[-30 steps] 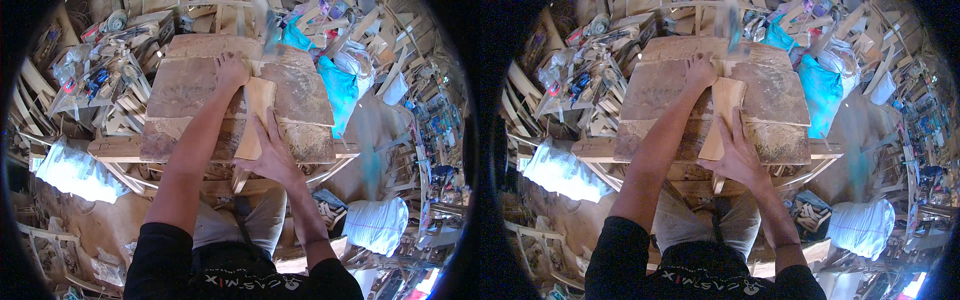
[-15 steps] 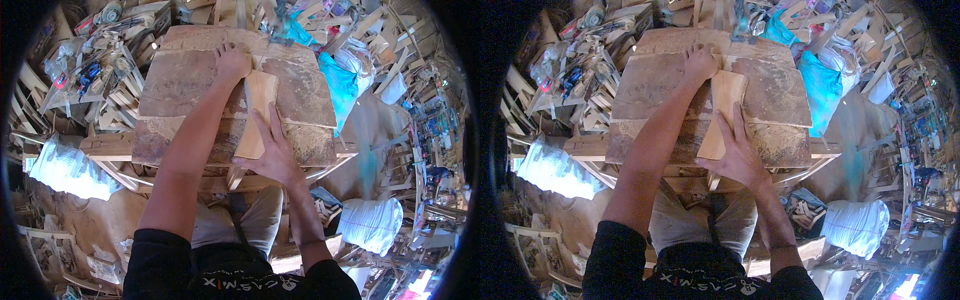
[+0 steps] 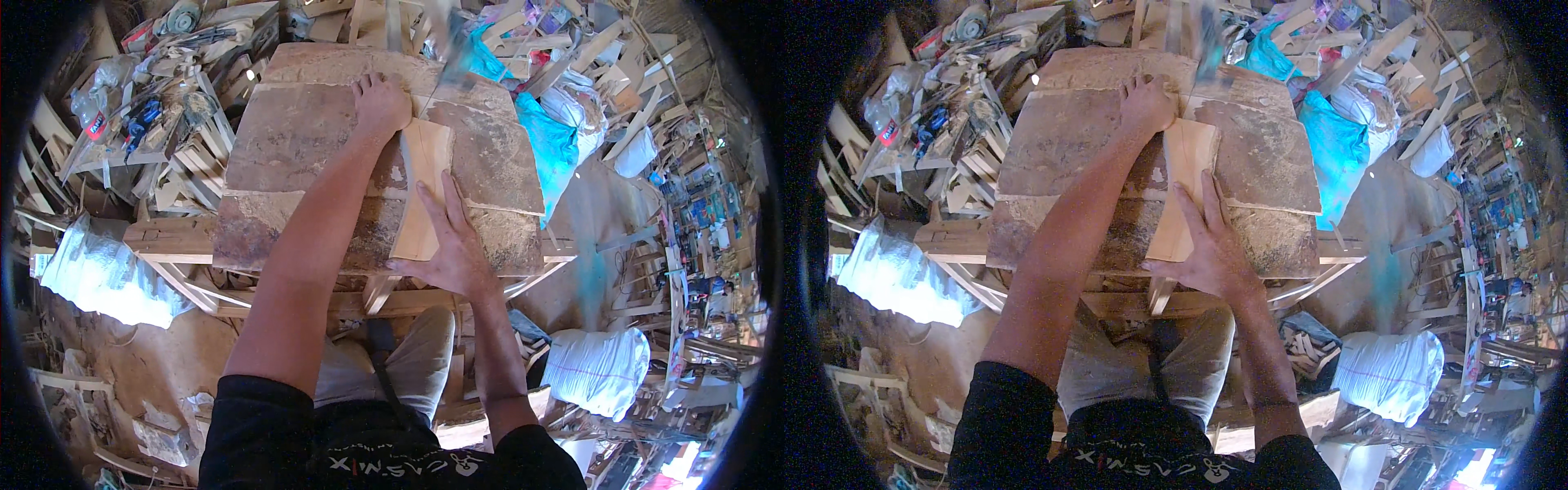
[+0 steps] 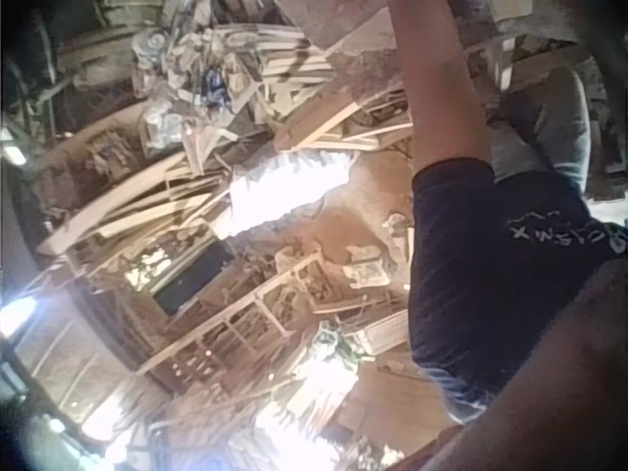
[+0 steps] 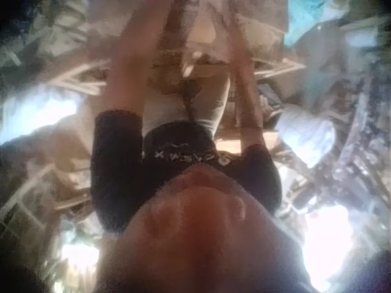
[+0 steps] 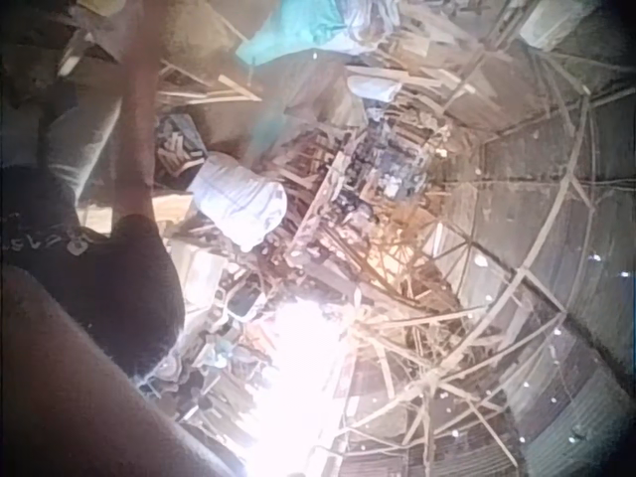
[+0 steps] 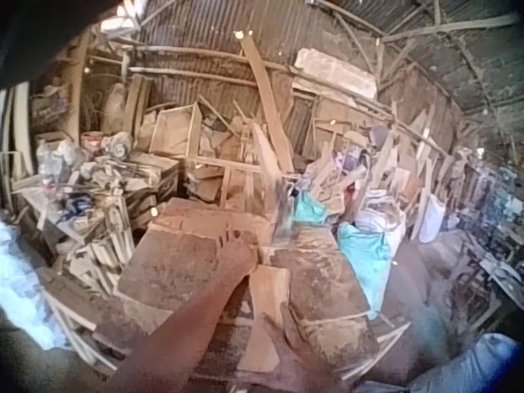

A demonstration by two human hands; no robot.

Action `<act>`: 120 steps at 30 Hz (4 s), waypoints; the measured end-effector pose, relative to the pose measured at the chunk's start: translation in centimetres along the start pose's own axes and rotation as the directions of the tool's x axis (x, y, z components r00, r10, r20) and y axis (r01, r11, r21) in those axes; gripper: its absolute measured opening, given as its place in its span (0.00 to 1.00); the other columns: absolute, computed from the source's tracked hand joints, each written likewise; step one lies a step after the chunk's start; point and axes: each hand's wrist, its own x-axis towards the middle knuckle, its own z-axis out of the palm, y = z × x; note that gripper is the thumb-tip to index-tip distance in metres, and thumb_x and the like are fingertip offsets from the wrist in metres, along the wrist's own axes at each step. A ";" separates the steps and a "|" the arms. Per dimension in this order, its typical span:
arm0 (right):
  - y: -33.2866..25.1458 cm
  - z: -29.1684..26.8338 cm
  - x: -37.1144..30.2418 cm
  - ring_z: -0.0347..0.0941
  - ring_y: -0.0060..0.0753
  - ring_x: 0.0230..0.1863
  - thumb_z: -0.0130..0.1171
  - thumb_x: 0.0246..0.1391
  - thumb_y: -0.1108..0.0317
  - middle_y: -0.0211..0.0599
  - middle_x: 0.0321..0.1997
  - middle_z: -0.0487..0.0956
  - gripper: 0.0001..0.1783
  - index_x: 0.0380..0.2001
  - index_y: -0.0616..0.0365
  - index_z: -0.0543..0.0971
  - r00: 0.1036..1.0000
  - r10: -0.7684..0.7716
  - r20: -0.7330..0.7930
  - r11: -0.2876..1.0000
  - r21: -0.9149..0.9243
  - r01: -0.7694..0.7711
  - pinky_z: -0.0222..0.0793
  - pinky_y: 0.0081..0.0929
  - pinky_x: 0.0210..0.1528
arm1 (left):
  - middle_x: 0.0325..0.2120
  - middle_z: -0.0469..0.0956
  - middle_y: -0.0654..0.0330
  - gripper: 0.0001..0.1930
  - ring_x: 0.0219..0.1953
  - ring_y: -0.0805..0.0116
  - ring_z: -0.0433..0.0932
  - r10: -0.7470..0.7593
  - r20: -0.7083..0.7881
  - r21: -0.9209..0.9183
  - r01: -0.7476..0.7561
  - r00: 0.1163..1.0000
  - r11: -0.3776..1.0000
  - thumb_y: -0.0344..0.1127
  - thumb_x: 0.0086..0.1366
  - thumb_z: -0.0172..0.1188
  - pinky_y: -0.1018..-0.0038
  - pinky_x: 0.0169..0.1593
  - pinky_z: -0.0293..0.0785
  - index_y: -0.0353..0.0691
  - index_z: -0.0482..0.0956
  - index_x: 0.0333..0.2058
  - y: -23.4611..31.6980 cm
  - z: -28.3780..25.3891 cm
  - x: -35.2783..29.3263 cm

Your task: The person uses a saw to cut a curved shape into a piece of wood on a workbench. They hold the wood with one hand and operate the saw with the other, then pick up and inspect the cut wooden piece.

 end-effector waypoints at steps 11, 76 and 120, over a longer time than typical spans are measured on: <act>1.0 -0.2 0.3 0.45 0.68 0.81 0.82 0.36 0.38 0.66 0.81 0.43 0.73 0.77 0.60 0.54 0.999 0.016 0.051 1.000 -0.018 -0.015 0.55 0.54 0.78 | 0.62 0.71 0.37 0.23 0.70 0.36 0.63 0.010 -0.013 -0.002 -0.010 1.000 1.000 0.41 0.63 0.57 0.41 0.74 0.51 0.39 0.79 0.55 0.0 0.2 0.3; 2.5 0.0 1.4 0.46 0.67 0.81 0.82 0.37 0.40 0.62 0.82 0.45 0.70 0.76 0.60 0.56 1.000 -0.024 0.012 1.000 0.012 0.024 0.55 0.53 0.78 | 0.64 0.71 0.37 0.21 0.70 0.35 0.64 0.007 0.007 -0.019 -0.006 1.000 1.000 0.36 0.66 0.54 0.40 0.74 0.54 0.38 0.80 0.56 -0.3 0.7 2.1; 2.8 0.4 2.7 0.48 0.69 0.80 0.80 0.38 0.36 0.65 0.80 0.47 0.70 0.75 0.63 0.57 0.999 -0.037 -0.007 0.999 -0.030 0.037 0.54 0.53 0.78 | 0.63 0.72 0.40 0.21 0.68 0.39 0.66 -0.002 0.004 0.017 0.002 1.000 1.000 0.37 0.64 0.58 0.42 0.72 0.56 0.38 0.81 0.54 -0.7 1.5 3.6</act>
